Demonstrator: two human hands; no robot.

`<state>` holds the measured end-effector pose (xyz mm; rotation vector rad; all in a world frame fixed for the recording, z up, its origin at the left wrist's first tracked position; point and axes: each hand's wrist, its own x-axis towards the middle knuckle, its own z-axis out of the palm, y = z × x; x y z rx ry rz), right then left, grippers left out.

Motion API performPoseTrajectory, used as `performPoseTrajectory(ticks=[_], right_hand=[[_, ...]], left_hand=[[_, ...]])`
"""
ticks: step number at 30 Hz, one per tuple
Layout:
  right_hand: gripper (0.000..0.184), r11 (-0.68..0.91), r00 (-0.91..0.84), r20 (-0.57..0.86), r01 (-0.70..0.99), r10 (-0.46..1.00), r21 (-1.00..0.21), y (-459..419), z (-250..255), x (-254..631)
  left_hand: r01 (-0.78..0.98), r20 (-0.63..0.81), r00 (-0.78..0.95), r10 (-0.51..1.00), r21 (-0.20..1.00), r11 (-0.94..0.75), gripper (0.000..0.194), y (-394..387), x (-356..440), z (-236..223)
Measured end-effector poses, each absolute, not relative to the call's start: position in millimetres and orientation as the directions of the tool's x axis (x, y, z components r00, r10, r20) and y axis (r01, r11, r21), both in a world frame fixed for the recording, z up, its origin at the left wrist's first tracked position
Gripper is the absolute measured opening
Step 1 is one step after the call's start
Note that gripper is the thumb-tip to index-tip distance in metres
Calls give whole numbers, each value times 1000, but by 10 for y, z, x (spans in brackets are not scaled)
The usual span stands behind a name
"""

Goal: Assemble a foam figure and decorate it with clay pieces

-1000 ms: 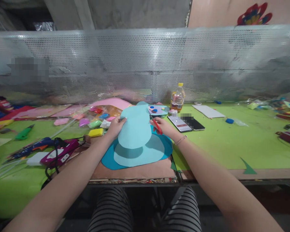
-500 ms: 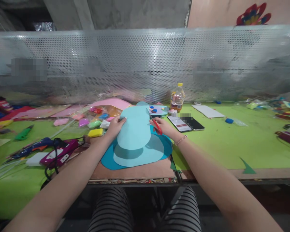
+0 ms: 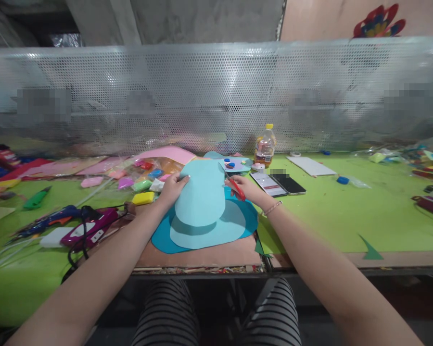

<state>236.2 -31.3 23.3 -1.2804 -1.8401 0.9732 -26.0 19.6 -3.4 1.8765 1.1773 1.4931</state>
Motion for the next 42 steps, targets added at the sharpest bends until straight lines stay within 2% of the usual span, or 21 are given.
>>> performPoseTrajectory(ticks=[9, 16, 23, 31, 38, 42], right_hand=[[41, 246, -276, 151, 350, 949, -904, -377, 248, 2325], [45, 238, -254, 142, 403, 957, -884, -354, 235, 2313], [44, 245, -280, 147, 354, 949, -902, -376, 241, 2322], [44, 243, -289, 128, 407, 949, -881, -356, 246, 2346], [45, 214, -315, 100, 352, 944, -911, -433, 318, 2325], [43, 231, -307, 106, 405, 946, -885, -429, 343, 2356]], left_hand=[[350, 550, 56, 833, 771, -533, 21, 174, -253, -18], [345, 548, 47, 835, 776, -529, 21, 161, -243, -10], [322, 529, 95, 843, 785, -529, 24, 144, -243, -9], [321, 506, 93, 858, 800, -507, 21, 124, -245, 11], [306, 489, 134, 862, 807, -505, 25, 96, -240, 19], [299, 467, 130, 875, 822, -484, 27, 99, -246, 11]])
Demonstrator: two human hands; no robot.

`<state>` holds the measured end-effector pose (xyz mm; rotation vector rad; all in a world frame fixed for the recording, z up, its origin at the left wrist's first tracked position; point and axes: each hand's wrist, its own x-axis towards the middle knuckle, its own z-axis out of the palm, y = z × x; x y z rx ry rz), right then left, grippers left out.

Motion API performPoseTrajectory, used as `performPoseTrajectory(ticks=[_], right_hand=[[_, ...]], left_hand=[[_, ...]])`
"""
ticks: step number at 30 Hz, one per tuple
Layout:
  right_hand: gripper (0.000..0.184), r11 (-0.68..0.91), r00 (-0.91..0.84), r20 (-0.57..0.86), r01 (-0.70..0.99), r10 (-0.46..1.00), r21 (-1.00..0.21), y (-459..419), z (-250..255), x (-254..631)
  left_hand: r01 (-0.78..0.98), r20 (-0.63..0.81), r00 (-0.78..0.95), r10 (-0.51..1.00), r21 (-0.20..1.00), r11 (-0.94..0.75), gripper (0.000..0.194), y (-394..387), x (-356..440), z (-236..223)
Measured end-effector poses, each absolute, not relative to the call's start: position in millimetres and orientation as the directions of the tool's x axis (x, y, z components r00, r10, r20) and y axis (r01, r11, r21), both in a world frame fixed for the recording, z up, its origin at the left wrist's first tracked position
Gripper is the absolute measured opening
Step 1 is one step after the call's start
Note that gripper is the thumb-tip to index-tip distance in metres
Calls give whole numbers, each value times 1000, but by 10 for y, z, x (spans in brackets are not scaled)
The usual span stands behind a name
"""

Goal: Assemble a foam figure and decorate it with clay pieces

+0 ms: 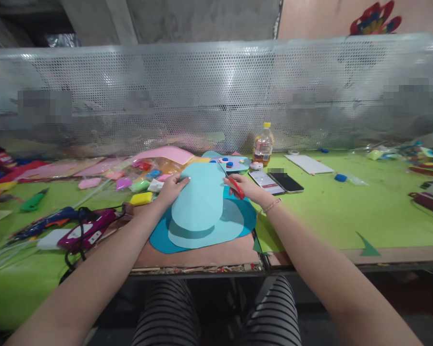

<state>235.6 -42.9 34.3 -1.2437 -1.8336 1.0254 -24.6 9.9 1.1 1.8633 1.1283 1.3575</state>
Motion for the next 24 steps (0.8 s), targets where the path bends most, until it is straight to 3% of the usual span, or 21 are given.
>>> performPoseTrajectory(ticks=[24], right_hand=[[36, 281, -420, 37, 536, 907, -796, -370, 408, 2591]], left_hand=[[296, 348, 219, 912, 867, -402, 30, 72, -253, 10]])
